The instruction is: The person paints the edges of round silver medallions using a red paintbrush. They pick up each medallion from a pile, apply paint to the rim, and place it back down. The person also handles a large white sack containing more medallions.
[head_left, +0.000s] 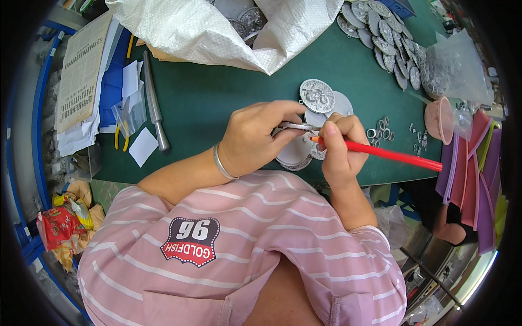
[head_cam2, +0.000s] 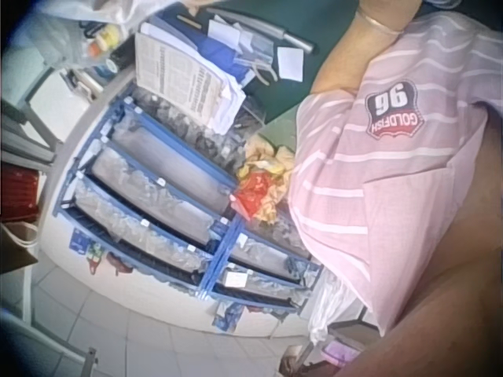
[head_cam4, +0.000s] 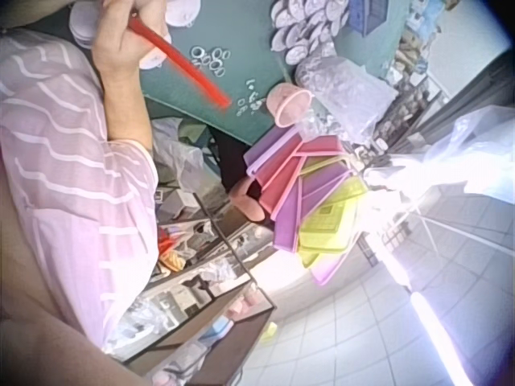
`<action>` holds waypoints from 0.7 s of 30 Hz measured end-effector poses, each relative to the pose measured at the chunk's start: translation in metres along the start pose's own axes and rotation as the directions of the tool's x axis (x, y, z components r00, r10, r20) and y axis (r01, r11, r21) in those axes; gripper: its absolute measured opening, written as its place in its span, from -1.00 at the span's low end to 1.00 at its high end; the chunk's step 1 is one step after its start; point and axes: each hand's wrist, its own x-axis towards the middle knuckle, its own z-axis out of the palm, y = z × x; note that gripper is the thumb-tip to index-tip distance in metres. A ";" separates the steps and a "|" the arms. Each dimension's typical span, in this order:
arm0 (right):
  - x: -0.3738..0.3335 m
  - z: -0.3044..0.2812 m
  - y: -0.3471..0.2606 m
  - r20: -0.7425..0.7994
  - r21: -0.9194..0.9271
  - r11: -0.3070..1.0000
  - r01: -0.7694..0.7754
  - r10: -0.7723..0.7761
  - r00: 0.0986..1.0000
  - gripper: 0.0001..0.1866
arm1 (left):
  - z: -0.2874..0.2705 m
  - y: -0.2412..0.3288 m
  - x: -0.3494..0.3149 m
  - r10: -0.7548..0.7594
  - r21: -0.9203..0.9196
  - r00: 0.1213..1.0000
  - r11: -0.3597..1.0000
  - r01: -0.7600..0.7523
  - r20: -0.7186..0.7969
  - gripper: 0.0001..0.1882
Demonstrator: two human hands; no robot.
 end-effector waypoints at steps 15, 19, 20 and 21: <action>-0.001 0.009 -0.001 -0.062 -0.032 0.999 -0.023 0.021 0.998 -0.81 | -0.003 -0.002 0.001 0.232 0.200 0.971 0.951 -0.237 0.052 -0.19; -0.005 0.009 0.003 0.020 -0.134 0.990 0.033 -0.030 0.999 -0.82 | -0.003 -0.002 0.000 0.224 0.191 0.972 0.953 -0.234 0.072 -0.17; -0.005 0.009 0.005 -0.015 -0.033 0.998 0.057 -0.058 0.998 -0.83 | -0.003 -0.002 0.001 0.234 0.188 0.970 0.952 -0.243 0.072 -0.16; -0.006 0.010 0.005 -0.052 0.067 0.994 0.085 -0.082 0.995 -0.83 | -0.004 -0.002 0.002 0.243 0.185 0.967 0.950 -0.253 0.073 -0.16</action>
